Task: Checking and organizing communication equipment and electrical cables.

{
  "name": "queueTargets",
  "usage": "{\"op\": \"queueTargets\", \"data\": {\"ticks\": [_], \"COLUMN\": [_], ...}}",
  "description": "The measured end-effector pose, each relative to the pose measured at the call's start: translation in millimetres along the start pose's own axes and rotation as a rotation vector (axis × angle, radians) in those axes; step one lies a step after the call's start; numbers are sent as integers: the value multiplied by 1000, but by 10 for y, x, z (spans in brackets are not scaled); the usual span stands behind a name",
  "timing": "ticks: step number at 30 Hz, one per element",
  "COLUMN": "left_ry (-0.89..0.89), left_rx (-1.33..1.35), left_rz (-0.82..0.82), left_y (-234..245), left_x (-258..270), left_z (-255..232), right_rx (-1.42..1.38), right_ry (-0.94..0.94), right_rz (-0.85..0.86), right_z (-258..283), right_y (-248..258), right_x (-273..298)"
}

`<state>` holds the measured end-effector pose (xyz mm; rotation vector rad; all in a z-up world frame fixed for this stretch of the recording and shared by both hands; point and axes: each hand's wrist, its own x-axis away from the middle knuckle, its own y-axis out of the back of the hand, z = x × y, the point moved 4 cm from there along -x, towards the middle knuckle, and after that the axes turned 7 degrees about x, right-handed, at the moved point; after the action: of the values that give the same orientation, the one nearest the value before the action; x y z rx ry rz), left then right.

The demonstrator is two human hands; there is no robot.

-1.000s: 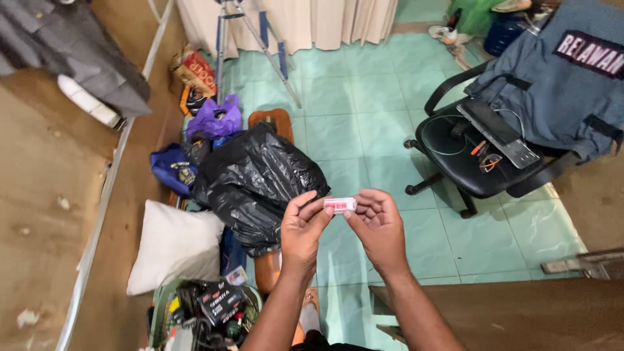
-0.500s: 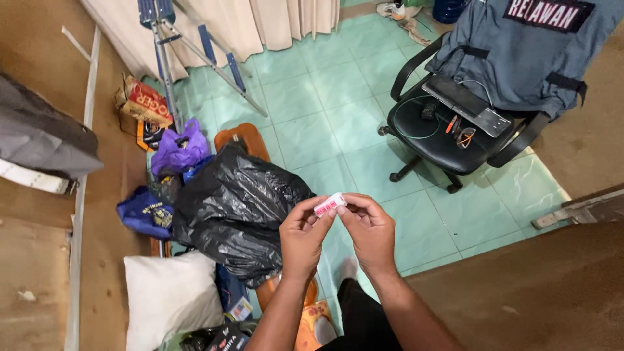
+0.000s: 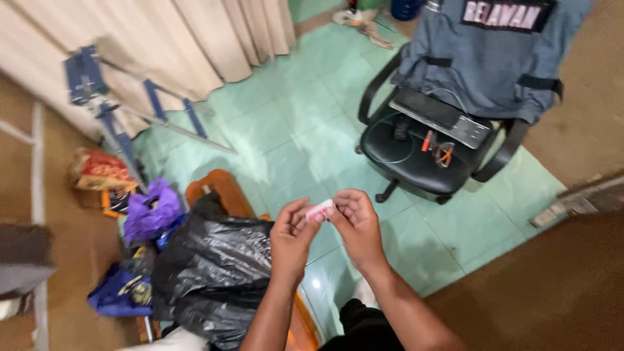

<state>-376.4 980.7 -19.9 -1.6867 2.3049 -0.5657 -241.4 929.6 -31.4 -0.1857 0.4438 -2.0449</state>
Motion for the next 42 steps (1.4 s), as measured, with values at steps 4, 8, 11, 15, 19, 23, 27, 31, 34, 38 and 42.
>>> {"op": "queueTargets", "data": {"ticks": [4,8,11,15,19,23,27,31,34,38,42], "left_ry": [89,212,289,363,483,728,879,920,741,556,761], "left_rx": [52,108,113,92,36,-76,-216,-343,-461,-560,-545], "left_rz": [-27,-55,-39,43,115,197,376,462,567,627,578], "left_y": [-380,-712,-970,-1286,-1578,-1838,-2037,-2245,-2340,-2336,-2317], "left_x": [-604,-1014,-1378,-1854,-2446,-3035,-3414,-3780,-4064,-4373,-4434], "left_z": [255,585,983,1590,2258,2898,3418,3699,3924,4151,4365], "right_rx": [21,106,151,238,209,277,281,250,155,397,402], "right_ry": [24,-24,-65,-109,-125,-297,-390,-433,-414,-391,-458], "right_rz": [-51,-157,-243,-335,-477,-707,-910,-1009,-1081,-1094,-1117], "right_z": [62,14,-24,-242,-456,-809,-1069,-1315,-1442,-1536,-1423], "right_y": [387,853,1250,1829,2362,2868,3151,3325,3481,3702,3766], "right_x": [-617,-918,-1148,-1460,-1890,-2420,-2901,-3279,-3558,-3711,-3518]}}
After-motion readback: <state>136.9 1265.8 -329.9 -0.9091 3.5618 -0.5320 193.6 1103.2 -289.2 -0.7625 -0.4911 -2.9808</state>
